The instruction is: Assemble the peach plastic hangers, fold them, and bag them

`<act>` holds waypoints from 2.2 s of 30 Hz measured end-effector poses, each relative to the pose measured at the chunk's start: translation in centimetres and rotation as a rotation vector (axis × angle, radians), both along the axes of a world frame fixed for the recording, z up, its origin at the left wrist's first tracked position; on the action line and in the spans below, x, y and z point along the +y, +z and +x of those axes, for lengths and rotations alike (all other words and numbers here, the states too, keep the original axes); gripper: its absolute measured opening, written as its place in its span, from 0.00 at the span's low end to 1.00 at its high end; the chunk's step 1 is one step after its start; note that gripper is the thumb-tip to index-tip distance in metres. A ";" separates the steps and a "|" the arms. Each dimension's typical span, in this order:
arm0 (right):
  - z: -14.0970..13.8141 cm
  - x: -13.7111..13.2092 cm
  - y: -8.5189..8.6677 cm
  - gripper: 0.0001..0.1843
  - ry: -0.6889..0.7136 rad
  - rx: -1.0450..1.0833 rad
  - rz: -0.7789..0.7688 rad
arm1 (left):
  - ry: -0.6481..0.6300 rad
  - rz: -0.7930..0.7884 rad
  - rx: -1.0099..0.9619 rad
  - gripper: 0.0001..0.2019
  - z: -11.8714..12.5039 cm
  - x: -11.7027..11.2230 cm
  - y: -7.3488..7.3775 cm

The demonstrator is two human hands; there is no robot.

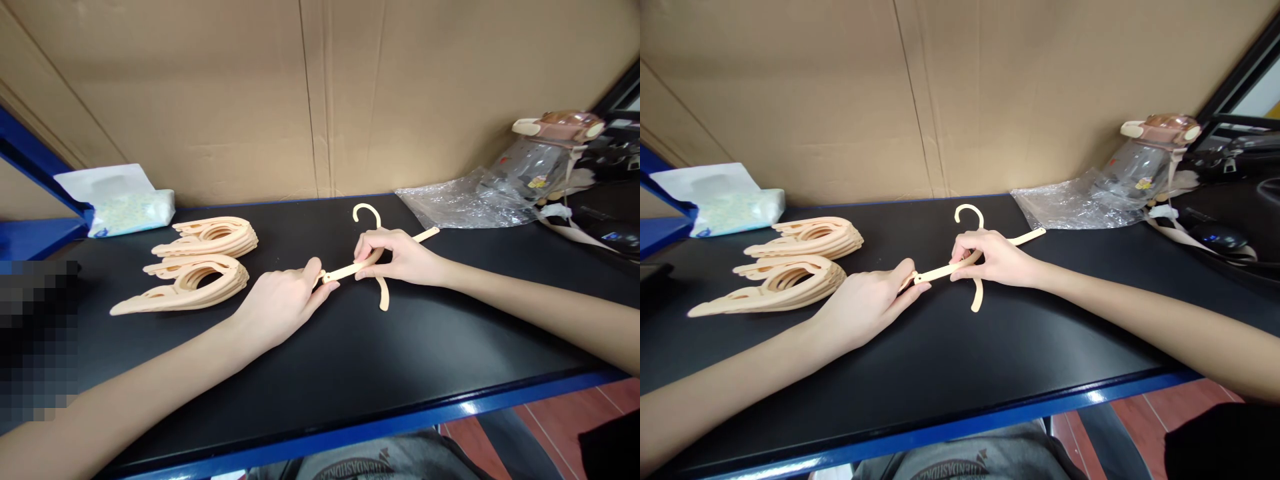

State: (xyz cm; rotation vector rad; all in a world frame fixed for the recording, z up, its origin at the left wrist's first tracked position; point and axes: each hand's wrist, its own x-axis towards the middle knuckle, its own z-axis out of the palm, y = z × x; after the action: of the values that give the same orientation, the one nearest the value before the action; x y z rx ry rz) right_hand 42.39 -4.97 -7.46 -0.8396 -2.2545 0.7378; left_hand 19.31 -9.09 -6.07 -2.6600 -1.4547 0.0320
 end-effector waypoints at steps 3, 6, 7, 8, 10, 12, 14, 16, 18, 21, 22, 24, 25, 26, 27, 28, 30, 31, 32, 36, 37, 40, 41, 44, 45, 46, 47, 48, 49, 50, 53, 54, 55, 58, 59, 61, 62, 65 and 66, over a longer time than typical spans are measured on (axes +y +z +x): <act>0.0 0.0 0.0 0.12 0.000 0.001 -0.009 | 0.002 0.002 0.015 0.14 0.1 0.0 0.0; 0.0 0.0 0.0 0.12 0.002 0.001 -0.017 | -0.006 0.003 0.022 0.14 0.1 0.0 0.0; 0.0 0.0 0.0 0.12 0.001 0.001 -0.018 | -0.009 0.006 0.026 0.14 0.1 0.0 0.0; 0.0 0.0 0.0 0.12 0.003 0.002 -0.019 | -0.013 0.010 0.032 0.14 0.1 0.0 0.0; 0.0 0.0 0.0 0.11 0.002 0.003 -0.017 | -0.019 0.018 0.043 0.15 0.1 0.0 -0.1; 0.0 0.0 0.1 0.12 0.000 0.002 -0.012 | -0.025 0.024 0.047 0.15 0.1 0.0 0.0; 0.0 -0.1 0.1 0.12 -0.005 -0.006 -0.011 | -0.026 0.021 0.053 0.16 0.0 -0.1 0.0; 0.0 -0.1 0.1 0.12 -0.015 -0.018 -0.003 | -0.019 0.020 0.070 0.17 0.0 -0.1 0.0; 0.1 -0.1 0.0 0.11 -0.021 -0.031 0.011 | -0.013 0.026 0.090 0.18 0.1 -0.1 0.1; 0.1 0.0 0.0 0.11 -0.012 -0.035 0.027 | -0.020 0.034 0.111 0.19 0.1 -0.1 0.2; 0.1 0.0 0.0 0.11 -0.007 -0.032 0.028 | -0.022 0.033 0.116 0.20 0.1 -0.1 0.2; 0.1 0.1 0.0 0.11 0.001 -0.027 0.022 | -0.020 0.034 0.122 0.20 0.1 -0.1 0.2; 0.1 0.1 0.0 0.11 0.005 -0.024 0.017 | -0.019 0.034 0.121 0.20 0.1 -0.1 0.2; 0.1 0.0 0.0 0.11 0.008 -0.020 0.009 | -0.019 0.035 0.117 0.20 0.1 -0.2 0.2; 0.0 0.0 0.0 0.11 0.010 -0.015 0.000 | -0.020 0.034 0.111 0.19 0.1 -0.2 0.2; 0.0 0.0 0.0 0.12 0.014 -0.011 -0.009 | -0.025 0.032 0.103 0.18 0.2 -0.2 0.3; 0.0 -0.1 0.0 0.12 0.017 -0.005 -0.020 | -0.032 0.024 0.096 0.17 0.2 -0.2 0.3; 0.0 -0.1 0.0 0.12 0.018 -0.003 -0.022 | -0.032 0.020 0.098 0.17 0.2 -0.2 0.3; 0.0 -0.1 0.0 0.12 0.020 -0.002 -0.024 | -0.032 0.015 0.105 0.17 0.3 -0.2 0.3; 0.0 0.0 0.0 0.12 0.024 0.000 -0.039 | -0.047 0.016 0.134 0.17 0.4 -0.1 0.3; 0.0 0.0 0.0 0.12 0.024 0.000 -0.047 | -0.053 0.025 0.142 0.17 0.4 -0.1 0.2; 0.0 0.0 0.0 0.13 0.022 0.009 -0.080 | -0.090 0.059 0.164 0.18 0.3 -0.1 0.1; 0.0 0.0 -0.1 0.13 0.024 0.016 -0.091 | -0.109 0.071 0.171 0.18 0.3 -0.1 0.0; 0.1 -0.1 -0.1 0.13 0.035 0.027 -0.126 | -0.153 0.100 0.175 0.19 0.1 -0.1 0.0; 0.1 0.0 -0.1 0.13 0.037 0.030 -0.134 | -0.154 0.109 0.169 0.19 0.1 -0.1 0.0; 0.0 0.0 -0.1 0.13 0.036 0.032 -0.138 | -0.148 0.119 0.161 0.19 0.0 -0.1 -0.1; 0.0 0.0 -0.1 0.12 0.034 0.036 -0.135 | -0.139 0.127 0.150 0.18 0.0 -0.1 -0.1; 0.0 0.0 -0.2 0.12 0.030 0.041 -0.131 | -0.128 0.136 0.137 0.18 0.0 -0.1 -0.1; 0.0 0.1 -0.2 0.12 0.026 0.047 -0.124 | -0.115 0.147 0.124 0.17 -0.1 -0.1 -0.2; 0.0 0.1 -0.3 0.12 0.021 0.052 -0.117 | -0.104 0.158 0.110 0.17 -0.1 -0.1 -0.3; 0.0 0.1 -0.3 0.12 0.010 0.050 -0.088 | -0.079 0.203 0.071 0.15 -0.2 -0.1 -0.5; 0.0 0.1 -0.3 0.12 0.006 0.045 -0.075 | -0.075 0.222 0.058 0.15 -0.3 -0.1 -0.5; 0.0 0.1 -0.3 0.12 0.002 0.041 -0.064 | -0.078 0.243 0.040 0.15 -0.3 -0.1 -0.6; 0.0 0.0 -0.2 0.12 -0.013 0.030 -0.042 | -0.126 0.327 -0.044 0.13 -0.3 -0.2 -0.5; 0.0 0.0 -0.2 0.12 -0.018 0.025 -0.041 | -0.151 0.359 -0.075 0.12 -0.3 -0.2 -0.5; 0.0 -0.1 -0.2 0.12 -0.027 0.020 -0.047 | -0.201 0.406 -0.113 0.11 -0.3 -0.2 -0.3; 0.0 -0.1 -0.2 0.12 -0.030 0.022 -0.052 | -0.225 0.419 -0.119 0.11 -0.4 -0.1 -0.3; 0.1 -0.1 -0.3 0.12 -0.036 0.034 -0.063 | -0.283 0.418 -0.106 0.13 -0.6 0.2 -0.1; 0.1 -0.1 -0.3 0.12 -0.037 0.030 -0.057 | -0.297 0.416 -0.104 0.13 -0.6 0.3 -0.1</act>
State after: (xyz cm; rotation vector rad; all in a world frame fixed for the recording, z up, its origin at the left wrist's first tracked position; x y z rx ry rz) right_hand 42.50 -5.09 -7.74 -0.8897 -2.1950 0.7954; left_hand 18.67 -8.83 -6.20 -2.5190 -0.9430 -0.3933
